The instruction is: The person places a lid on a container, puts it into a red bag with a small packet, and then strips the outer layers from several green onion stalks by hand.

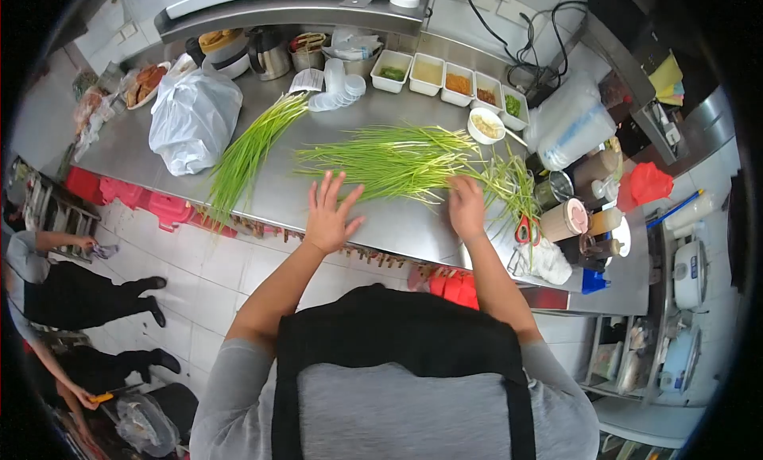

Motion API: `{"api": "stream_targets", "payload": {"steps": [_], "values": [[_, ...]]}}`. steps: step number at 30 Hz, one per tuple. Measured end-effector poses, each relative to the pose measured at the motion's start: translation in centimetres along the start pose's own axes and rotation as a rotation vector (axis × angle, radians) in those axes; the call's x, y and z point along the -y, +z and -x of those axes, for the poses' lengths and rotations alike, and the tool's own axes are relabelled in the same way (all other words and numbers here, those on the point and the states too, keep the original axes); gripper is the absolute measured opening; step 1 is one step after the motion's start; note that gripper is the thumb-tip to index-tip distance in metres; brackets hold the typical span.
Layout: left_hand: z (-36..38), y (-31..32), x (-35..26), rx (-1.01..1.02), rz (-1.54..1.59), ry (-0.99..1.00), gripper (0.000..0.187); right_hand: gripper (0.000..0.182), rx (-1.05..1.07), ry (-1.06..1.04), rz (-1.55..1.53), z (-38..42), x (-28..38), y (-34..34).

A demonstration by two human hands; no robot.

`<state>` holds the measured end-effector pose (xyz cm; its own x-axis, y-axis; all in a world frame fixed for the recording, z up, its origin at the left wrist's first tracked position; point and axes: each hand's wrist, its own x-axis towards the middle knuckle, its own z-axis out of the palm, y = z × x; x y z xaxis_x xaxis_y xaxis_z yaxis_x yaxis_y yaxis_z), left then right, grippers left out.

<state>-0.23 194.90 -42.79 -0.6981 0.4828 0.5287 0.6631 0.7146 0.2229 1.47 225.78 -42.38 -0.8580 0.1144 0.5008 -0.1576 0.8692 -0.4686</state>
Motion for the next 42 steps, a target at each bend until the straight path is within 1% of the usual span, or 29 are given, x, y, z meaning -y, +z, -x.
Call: {"api": "stream_targets", "payload": {"steps": [2,5,8,10,11,13,14,15,16,17,18,19,21,22,23,24,25,26,27,28,30,33,35,36,37,38,39,41,42], "values": [[3.2,0.2,-1.4,0.040,0.068,-0.045,0.064,0.041,0.070,-0.124,0.136,-2.0,0.9,1.4],[10.4,-0.9,-3.0,0.108,0.180,-0.155,0.062,0.057,0.216,-0.048,0.384,-0.6,1.9,3.9],[20.5,-2.8,-2.3,0.222,0.166,-0.271,0.059,0.063,0.123,-0.055,0.364,0.2,1.2,4.3],[30.0,-2.9,-0.2,0.456,0.201,-0.494,0.057,0.061,-0.031,-0.074,0.336,0.5,1.4,3.9],[35.7,-2.7,1.4,0.742,0.238,-0.775,0.059,0.060,-0.067,-0.071,0.303,0.6,1.6,3.8],[42.6,-6.1,1.2,1.167,0.109,-1.301,0.064,0.058,-0.127,-0.063,0.217,1.3,2.2,3.3],[45.9,-7.5,1.6,1.181,0.131,-1.473,0.061,0.057,-0.149,-0.057,0.166,1.8,2.7,2.8],[48.9,-8.8,1.7,1.075,0.207,-1.624,0.058,0.056,-0.171,-0.053,0.116,2.3,3.1,2.6],[51.5,-9.9,1.6,0.877,0.329,-1.751,0.056,0.054,-0.198,-0.026,0.087,3.1,3.4,2.4],[53.2,-10.5,1.5,0.722,0.385,-1.788,0.053,0.053,-0.224,0.001,0.060,4.1,3.7,2.2],[53.9,-11.0,1.3,0.625,0.400,-1.790,0.051,0.052,-0.249,0.031,0.035,4.5,3.9,2.2],[54.4,-10.8,1.0,0.579,0.380,-1.751,0.048,0.052,-0.235,0.038,0.048,4.8,3.7,2.3],[54.4,-9.5,1.2,0.606,0.216,-1.591,0.039,0.051,-0.191,0.063,0.083,6.5,3.0,2.3],[54.2,-8.6,1.7,0.643,0.223,-1.526,0.035,0.051,-0.164,0.057,0.080,7.1,2.8,2.1],[54.1,-6.5,2.3,0.661,0.085,-1.385,0.035,0.051,-0.140,0.050,0.074,7.2,2.8,2.0],[54.5,-3.8,3.0,0.574,0.092,-1.277,0.042,0.051,-0.122,0.038,0.063,7.0,3.1,2.0],[50.1,-4.3,2.3,0.519,0.324,-1.424,0.056,0.050,-0.112,0.061,0.072,7.0,3.4,1.9],[46.7,-3.4,2.8,0.582,0.412,-1.398,0.066,0.049,-0.100,0.079,0.075,6.9,3.6,1.9],[44.3,-3.2,2.2,0.501,0.674,-1.242,0.073,0.049,-0.091,0.096,0.079,6.8,3.6,1.9],[42.5,-2.3,2.4,0.477,0.646,-1.053,0.074,0.048,-0.083,0.114,0.085,6.8,3.6,1.8],[38.7,-0.7,3.1,0.526,0.692,-0.896,0.067,0.046,-0.092,0.117,0.073,6.8,3.6,1.8],[34.3,-1.4,2.1,0.548,0.632,-0.823,0.057,0.045,-0.098,0.146,0.001,6.8,3.4,1.7],[34.7,-1.9,2.0,0.526,0.663,-0.881,0.050,0.043,-0.116,0.175,-0.090,7.0,3.2,1.7],[34.9,-2.0,2.0,0.523,0.678,-0.899,0.047,0.041,-0.106,0.174,-0.078,7.3,3.2,1.7],[35.3,-2.4,1.7,0.493,0.709,-1.010,0.042,0.039,-0.103,0.182,-0.057,7.9,2.8,1.5],[35.7,-3.0,1.8,0.456,0.705,-1.032,0.034,0.038,-0.107,0.194,-0.030,8.6,2.2,1.1],[35.9,-3.6,2.2,0.423,0.703,-1.047,0.027,0.029,-0.142,0.139,-0.052,9.5,2.2,0.8],[34.8,-5.3,3.7,0.484,0.501,-0.920,0.016,0.023,-0.115,0.018,-0.068,11.2,1.6,0.2],[33.9,-5.7,4.3,0.351,0.471,-0.898,0.016,0.020,-0.102,-0.052,-0.076,11.3,1.5,-0.1]]}}
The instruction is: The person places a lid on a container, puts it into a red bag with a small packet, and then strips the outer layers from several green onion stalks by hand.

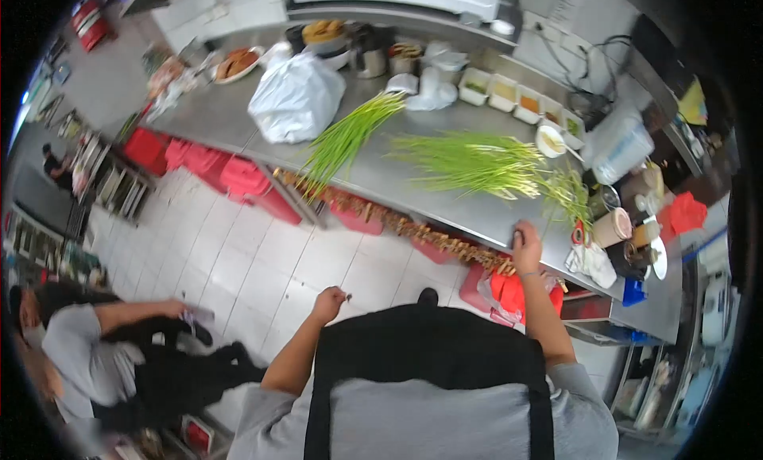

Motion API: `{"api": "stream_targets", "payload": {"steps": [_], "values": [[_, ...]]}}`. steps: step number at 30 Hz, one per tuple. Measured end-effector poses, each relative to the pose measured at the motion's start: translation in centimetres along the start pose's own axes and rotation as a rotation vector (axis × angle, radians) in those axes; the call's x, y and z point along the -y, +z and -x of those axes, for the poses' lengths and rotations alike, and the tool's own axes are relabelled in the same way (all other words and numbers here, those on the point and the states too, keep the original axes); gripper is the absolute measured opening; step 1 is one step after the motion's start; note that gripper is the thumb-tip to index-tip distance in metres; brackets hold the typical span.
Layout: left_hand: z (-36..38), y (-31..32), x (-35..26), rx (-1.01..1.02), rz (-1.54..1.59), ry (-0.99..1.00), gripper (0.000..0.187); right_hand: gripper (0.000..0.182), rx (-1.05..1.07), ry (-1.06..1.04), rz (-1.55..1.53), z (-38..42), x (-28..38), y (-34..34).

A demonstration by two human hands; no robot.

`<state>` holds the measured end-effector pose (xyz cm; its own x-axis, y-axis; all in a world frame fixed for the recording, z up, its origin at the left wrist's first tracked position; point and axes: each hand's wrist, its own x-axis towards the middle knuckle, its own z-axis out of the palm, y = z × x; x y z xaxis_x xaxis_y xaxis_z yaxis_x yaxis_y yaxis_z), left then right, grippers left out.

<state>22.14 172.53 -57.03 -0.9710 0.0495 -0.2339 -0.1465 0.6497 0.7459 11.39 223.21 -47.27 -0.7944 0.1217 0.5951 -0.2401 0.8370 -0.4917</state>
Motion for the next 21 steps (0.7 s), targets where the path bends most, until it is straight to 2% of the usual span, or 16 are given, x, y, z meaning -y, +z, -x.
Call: {"api": "stream_targets", "payload": {"steps": [2,4,6,8,10,11,14,16,17,18,19,20,21], "values": [[-3.0,-0.7,0.3,-0.145,-0.037,0.155,0.021,0.012,0.091,0.061,0.083,-1.3,1.6,-0.3],[-4.7,-2.8,-5.2,-0.192,-0.091,0.227,0.023,0.011,0.144,0.055,0.055,-3.1,2.6,1.9],[-6.3,-4.3,-11.1,-0.137,-0.054,0.272,0.026,0.013,0.225,-0.104,0.013,-4.5,4.0,4.4],[-7.9,-4.8,-16.5,-0.053,0.062,0.282,0.029,0.012,0.224,-0.091,0.006,-5.9,5.5,5.2],[-8.9,-4.3,-20.6,0.063,0.264,0.202,0.032,0.013,0.121,-0.050,0.021,-7.0,4.1,5.2],[-10.1,-3.6,-21.2,0.063,0.232,0.273,0.034,0.013,0.078,-0.024,0.026,-7.3,3.3,5.2],[-13.1,-2.2,-26.5,0.046,0.209,0.407,0.029,0.016,0.053,0.150,-0.223,-8.3,-2.1,3.2],[-15.4,-1.4,-30.6,0.057,0.105,0.402,0.026,0.017,0.105,0.288,-0.297,-8.5,-5.1,0.3],[-16.9,-0.3,-32.2,0.038,0.057,0.474,0.021,0.017,0.139,0.354,-0.335,-8.1,-6.1,-1.5],[-18.2,0.9,-33.7,0.014,0.013,0.544,0.015,0.016,0.153,0.288,-0.267,-7.5,-6.9,-3.2],[-19.1,2.3,-35.4,-0.038,-0.158,0.618,0.010,0.015,0.171,0.214,-0.200,-7.3,-7.7,-4.8],[-19.9,3.6,-37.0,-0.098,-0.328,0.690,0.012,0.014,0.188,0.132,-0.134,-7.4,-8.7,-5.7],[-20.8,4.9,-37.9,-0.042,-0.368,0.872,0.019,0.012,0.127,0.109,-0.103,-7.6,-10.2,-6.1]]}}
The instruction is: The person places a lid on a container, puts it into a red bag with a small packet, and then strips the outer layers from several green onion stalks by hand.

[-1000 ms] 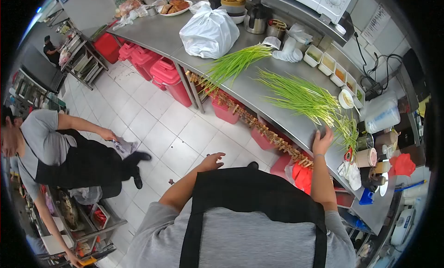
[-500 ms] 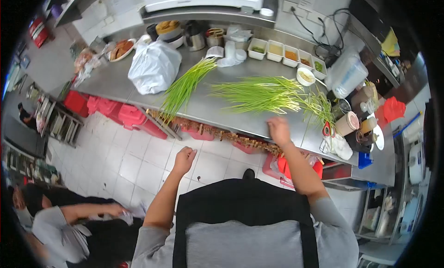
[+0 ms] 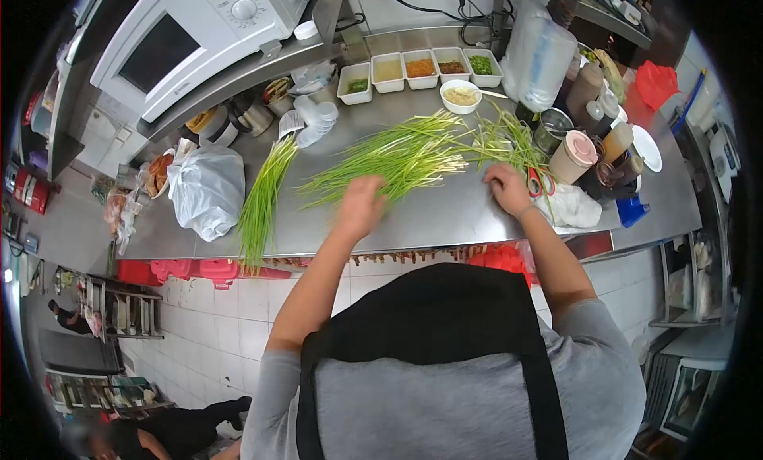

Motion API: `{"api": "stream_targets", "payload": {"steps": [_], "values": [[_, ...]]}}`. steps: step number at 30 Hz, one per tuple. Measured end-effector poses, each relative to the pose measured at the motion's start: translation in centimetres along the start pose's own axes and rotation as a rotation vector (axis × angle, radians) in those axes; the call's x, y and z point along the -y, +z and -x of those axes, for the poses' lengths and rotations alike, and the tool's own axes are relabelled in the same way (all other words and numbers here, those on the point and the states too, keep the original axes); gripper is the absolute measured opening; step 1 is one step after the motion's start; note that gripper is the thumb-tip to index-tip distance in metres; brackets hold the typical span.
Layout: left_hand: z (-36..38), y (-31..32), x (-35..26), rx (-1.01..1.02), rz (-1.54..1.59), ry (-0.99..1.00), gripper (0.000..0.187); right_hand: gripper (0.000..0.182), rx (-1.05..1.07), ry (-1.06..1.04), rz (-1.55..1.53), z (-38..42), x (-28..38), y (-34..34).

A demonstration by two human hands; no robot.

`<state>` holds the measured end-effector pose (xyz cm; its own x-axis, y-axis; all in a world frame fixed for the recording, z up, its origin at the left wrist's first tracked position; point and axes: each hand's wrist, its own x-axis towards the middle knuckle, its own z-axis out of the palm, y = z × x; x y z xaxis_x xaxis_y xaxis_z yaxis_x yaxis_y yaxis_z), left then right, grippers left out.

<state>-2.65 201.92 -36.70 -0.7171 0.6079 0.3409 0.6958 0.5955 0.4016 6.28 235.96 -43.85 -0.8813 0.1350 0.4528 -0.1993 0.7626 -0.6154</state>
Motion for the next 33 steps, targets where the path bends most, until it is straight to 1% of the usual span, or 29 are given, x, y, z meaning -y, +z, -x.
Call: {"api": "stream_targets", "payload": {"steps": [1,2,4,5,6,7,9,10,12,13,15,16,19,22,24,26,28,30,33], "values": [[-0.9,1.0,-0.4,0.031,-0.017,0.185,0.028,0.011,-0.056,-0.026,0.028,-0.6,-1.3,-0.5],[-1.3,2.2,-1.0,0.081,-0.104,0.229,0.032,0.010,-0.107,-0.051,0.055,-1.1,-2.6,-0.7],[-2.0,4.0,-2.3,0.182,-0.275,0.315,0.040,0.009,-0.090,-0.029,0.242,-2.8,-1.7,-1.2],[-2.2,4.8,-2.0,0.185,-0.275,0.253,0.042,0.008,-0.082,-0.018,0.336,-3.7,-0.5,-1.4],[-2.4,5.6,-1.4,0.187,-0.275,0.193,0.044,0.009,-0.060,-0.072,0.320,-4.5,0.7,-1.5],[-2.9,5.9,-1.0,0.188,-0.275,0.135,0.046,0.009,-0.007,-0.084,0.220,-5.0,1.1,-0.6],[-3.8,5.8,0.0,0.182,-0.243,0.099,0.048,0.009,0.105,-0.105,0.022,-5.4,1.1,1.3],[-4.2,5.7,0.3,0.178,-0.229,0.082,0.050,0.009,0.101,-0.095,0.014,-5.4,0.7,2.3],[-4.9,6.3,1.7,0.144,-0.141,-0.061,0.049,0.008,0.084,-0.083,-0.010,-5.7,0.3,3.7],[-5.1,6.4,2.2,0.127,-0.099,-0.133,0.049,0.008,0.109,-0.085,0.001,-6.1,0.2,3.7],[-5.1,6.4,2.5,0.084,-0.196,-0.237,0.047,0.009,0.158,-0.081,0.016,-6.4,0.1,3.7],[-5.1,6.2,2.3,0.066,-0.245,-0.285,0.047,0.009,0.128,-0.113,0.024,-6.3,0.1,3.8],[-5.1,5.9,1.0,-0.044,-0.364,-0.136,0.044,0.010,0.048,-0.175,0.057,-5.5,0.4,3.8],[-4.3,7.8,0.6,0.026,-0.379,0.129,0.041,0.013,0.008,-0.203,0.104,-5.0,1.3,3.9],[-3.6,8.9,0.2,0.070,-0.349,0.032,0.038,0.015,-0.012,-0.238,0.138,-5.4,1.7,4.1],[-2.3,8.6,0.3,0.030,-0.303,0.026,0.038,0.015,0.035,-0.211,0.162,-5.7,1.5,4.4],[-0.9,8.7,0.6,0.032,-0.252,-0.017,0.038,0.011,0.099,-0.147,0.121,-6.2,1.5,4.6],[0.1,9.1,0.6,-0.010,-0.234,-0.048,0.039,0.011,0.118,-0.177,0.153,-6.5,1.2,4.9],[1.4,7.7,-0.2,-0.060,-0.175,-0.085,0.041,0.015,0.066,-0.343,0.381,-6.5,2.4,4.9]]}}
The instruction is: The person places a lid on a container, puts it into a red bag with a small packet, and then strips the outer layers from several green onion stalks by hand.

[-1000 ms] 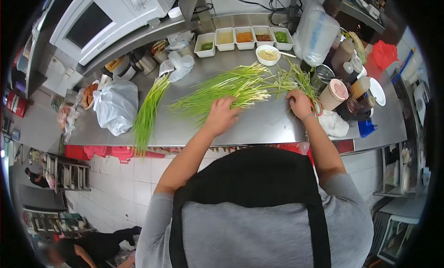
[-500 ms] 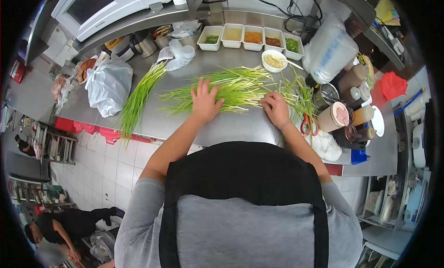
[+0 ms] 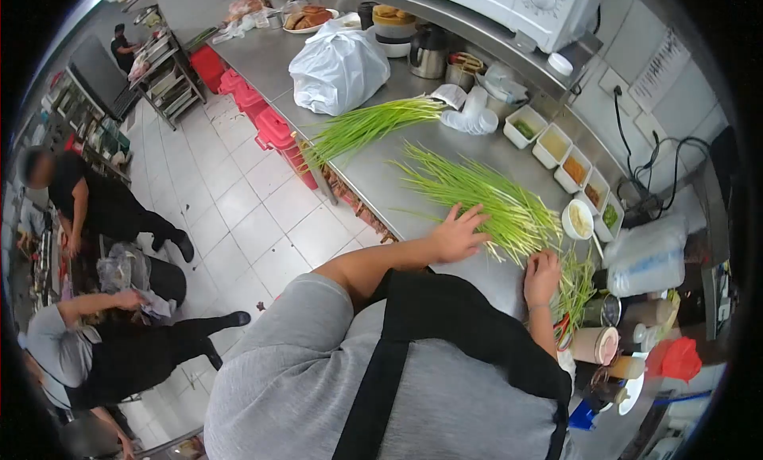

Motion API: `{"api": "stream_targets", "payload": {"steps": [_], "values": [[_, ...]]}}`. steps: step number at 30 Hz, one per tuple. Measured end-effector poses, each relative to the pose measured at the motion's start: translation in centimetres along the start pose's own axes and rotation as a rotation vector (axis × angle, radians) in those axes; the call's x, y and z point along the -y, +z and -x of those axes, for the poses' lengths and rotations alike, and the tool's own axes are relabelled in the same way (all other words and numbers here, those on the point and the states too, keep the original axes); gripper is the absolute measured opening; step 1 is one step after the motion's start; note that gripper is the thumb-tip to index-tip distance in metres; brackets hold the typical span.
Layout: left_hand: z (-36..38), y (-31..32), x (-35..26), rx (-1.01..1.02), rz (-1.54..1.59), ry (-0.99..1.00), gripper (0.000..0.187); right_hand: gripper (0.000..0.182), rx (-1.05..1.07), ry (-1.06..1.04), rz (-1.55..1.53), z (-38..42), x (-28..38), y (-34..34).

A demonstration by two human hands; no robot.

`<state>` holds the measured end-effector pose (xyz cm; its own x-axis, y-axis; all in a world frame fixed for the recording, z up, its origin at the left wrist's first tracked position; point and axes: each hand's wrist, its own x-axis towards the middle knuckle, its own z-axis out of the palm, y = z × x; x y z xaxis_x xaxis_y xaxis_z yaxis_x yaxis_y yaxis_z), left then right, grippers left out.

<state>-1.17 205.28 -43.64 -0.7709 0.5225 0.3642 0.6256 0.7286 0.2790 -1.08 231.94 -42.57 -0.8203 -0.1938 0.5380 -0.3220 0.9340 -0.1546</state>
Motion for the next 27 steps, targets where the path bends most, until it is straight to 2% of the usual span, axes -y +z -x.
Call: {"api": "stream_targets", "payload": {"steps": [3,6,9,12,15,18,19,23,25,27], "values": [[-0.7,-1.5,0.4,-0.086,0.068,-0.063,0.044,0.012,-0.081,-0.134,0.073,-1.6,0.0,-2.5],[-1.3,-2.9,0.9,-0.239,0.084,-0.078,0.048,0.007,0.083,0.207,-0.363,-5.1,-1.4,-6.1],[-4.7,-6.3,0.4,-0.397,0.114,-0.031,0.050,0.006,-0.142,0.203,-0.694,-9.8,-2.9,-9.6],[-8.5,-11.4,-1.9,-0.426,0.446,0.022,0.048,0.008,-0.300,0.197,-1.041,-13.7,0.6,-15.4],[-11.6,-15.2,-4.6,-0.313,0.714,0.096,0.045,0.014,-0.385,0.129,-1.148,-16.0,3.2,-18.4],[-13.1,-18.2,-8.0,-0.199,0.922,0.070,0.045,0.018,-0.405,0.062,-1.173,-17.2,5.2,-19.7],[-13.6,-18.2,-8.4,-0.268,0.839,0.148,0.045,0.017,-0.373,0.070,-1.176,-17.4,5.6,-19.9],[-14.3,-17.3,-8.8,-0.113,1.254,-0.016,0.032,0.017,-0.346,0.035,-1.272,-18.0,6.8,-18.7],[-14.0,-15.7,-7.4,-0.036,1.458,-0.081,0.025,0.016,-0.298,0.086,-1.368,-18.0,7.1,-17.4],[-13.0,-14.9,-6.2,-0.053,1.507,-0.189,0.020,0.014,-0.239,0.130,-1.537,-17.8,7.2,-15.3]]}}
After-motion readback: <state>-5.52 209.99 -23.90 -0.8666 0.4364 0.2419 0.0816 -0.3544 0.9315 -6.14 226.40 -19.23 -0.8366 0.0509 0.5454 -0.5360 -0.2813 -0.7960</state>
